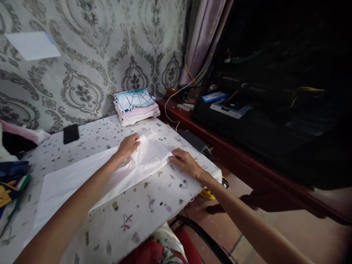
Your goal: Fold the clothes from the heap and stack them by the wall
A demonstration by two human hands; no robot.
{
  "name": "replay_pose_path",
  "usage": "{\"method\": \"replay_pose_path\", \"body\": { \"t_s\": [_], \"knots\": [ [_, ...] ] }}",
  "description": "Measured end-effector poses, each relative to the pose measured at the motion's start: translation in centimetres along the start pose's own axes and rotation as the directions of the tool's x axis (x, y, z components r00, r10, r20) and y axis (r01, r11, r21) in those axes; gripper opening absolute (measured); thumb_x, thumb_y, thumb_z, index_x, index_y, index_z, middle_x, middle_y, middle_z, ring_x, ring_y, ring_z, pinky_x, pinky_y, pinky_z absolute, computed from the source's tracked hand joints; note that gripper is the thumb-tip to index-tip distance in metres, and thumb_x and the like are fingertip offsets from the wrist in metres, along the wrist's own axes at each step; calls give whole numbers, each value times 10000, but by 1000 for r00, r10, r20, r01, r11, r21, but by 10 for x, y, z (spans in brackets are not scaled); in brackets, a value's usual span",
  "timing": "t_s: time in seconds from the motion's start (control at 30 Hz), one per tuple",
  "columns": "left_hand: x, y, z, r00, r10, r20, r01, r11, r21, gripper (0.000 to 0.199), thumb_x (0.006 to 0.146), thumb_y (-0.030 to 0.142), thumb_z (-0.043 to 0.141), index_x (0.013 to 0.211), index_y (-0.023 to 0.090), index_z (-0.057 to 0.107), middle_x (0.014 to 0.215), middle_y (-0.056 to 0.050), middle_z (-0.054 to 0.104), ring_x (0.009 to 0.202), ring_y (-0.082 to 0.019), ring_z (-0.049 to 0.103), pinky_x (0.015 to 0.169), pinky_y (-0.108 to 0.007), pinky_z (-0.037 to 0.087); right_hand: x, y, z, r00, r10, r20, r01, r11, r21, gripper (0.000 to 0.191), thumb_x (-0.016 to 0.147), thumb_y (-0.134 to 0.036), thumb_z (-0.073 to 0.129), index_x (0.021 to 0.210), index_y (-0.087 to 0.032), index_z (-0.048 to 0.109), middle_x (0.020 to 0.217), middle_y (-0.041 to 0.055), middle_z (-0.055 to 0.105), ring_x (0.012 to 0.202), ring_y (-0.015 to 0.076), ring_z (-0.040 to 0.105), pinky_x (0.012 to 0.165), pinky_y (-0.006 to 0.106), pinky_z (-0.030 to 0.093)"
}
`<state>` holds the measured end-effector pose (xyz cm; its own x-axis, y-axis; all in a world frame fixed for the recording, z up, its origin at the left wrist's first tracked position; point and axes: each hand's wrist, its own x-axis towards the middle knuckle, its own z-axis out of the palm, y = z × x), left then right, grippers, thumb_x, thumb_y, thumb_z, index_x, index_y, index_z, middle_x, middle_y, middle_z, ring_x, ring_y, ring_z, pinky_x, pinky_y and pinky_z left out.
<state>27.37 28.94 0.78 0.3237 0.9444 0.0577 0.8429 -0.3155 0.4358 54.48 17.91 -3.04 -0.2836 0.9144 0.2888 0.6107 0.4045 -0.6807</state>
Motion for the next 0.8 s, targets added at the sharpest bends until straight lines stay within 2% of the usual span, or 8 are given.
{"method": "replay_pose_path", "body": {
  "t_s": [0.1,0.23,0.37,0.5,0.57,0.63,0.73,0.8],
  "knots": [
    [-1,-10,-4,990,-3,-144,-16,991,-132,93,895,308,450,911,231,501,712,40,517,667,-156,519,633,-255,353,6,1,4,998,60,-30,-62,996,-62,268,953,-348,495,732,-215,571,756,29,574,744,189,551,706,315,430],
    [2,-23,0,993,-86,-80,73,986,-150,96,878,313,464,886,235,518,610,57,476,596,-155,498,607,-253,349,13,0,13,984,137,-115,-156,971,-181,165,907,-282,532,978,-221,668,772,23,600,727,185,561,723,307,430],
    [3,-31,-2,996,-67,-50,58,984,-167,183,871,379,481,857,217,564,661,31,530,645,-157,507,603,-249,363,13,3,20,979,123,-163,-159,961,-226,379,843,-204,539,1206,-189,649,742,16,598,734,195,567,778,324,455],
    [-1,-39,-26,978,1,211,55,964,-261,343,789,536,613,842,197,621,737,-8,615,685,-178,555,600,-261,398,10,9,21,979,131,-154,-159,969,-188,441,829,-207,525,1257,-181,626,717,2,592,719,194,571,778,322,470],
    [-3,-43,-39,917,56,395,95,931,-351,365,691,515,724,835,188,652,787,-29,661,729,-202,600,619,-271,436,9,11,20,980,123,-154,-153,968,-197,439,827,-213,525,1253,-180,630,723,5,592,730,199,571,782,327,472],
    [-7,-46,-47,863,119,490,137,880,-455,371,640,472,775,839,176,670,819,-43,686,754,-212,631,646,-279,470,9,12,21,983,104,-154,-137,965,-224,437,829,-209,523,1251,-172,634,736,15,594,756,207,573,796,336,472],
    [-12,-50,-46,903,159,400,123,795,-594,362,668,472,754,835,172,642,797,-27,665,721,-176,633,647,-270,489,8,11,22,987,66,-147,-105,957,-271,420,834,-190,521,1233,-169,649,762,34,604,789,220,577,807,347,470],
    [-15,-53,-40,940,99,328,127,788,-603,374,699,510,717,842,188,593,716,7,617,621,-146,606,563,-248,462,8,9,23,988,43,-147,-85,952,-295,403,834,-177,523,1210,-183,666,788,47,619,794,226,580,810,358,470]
  ]
}}
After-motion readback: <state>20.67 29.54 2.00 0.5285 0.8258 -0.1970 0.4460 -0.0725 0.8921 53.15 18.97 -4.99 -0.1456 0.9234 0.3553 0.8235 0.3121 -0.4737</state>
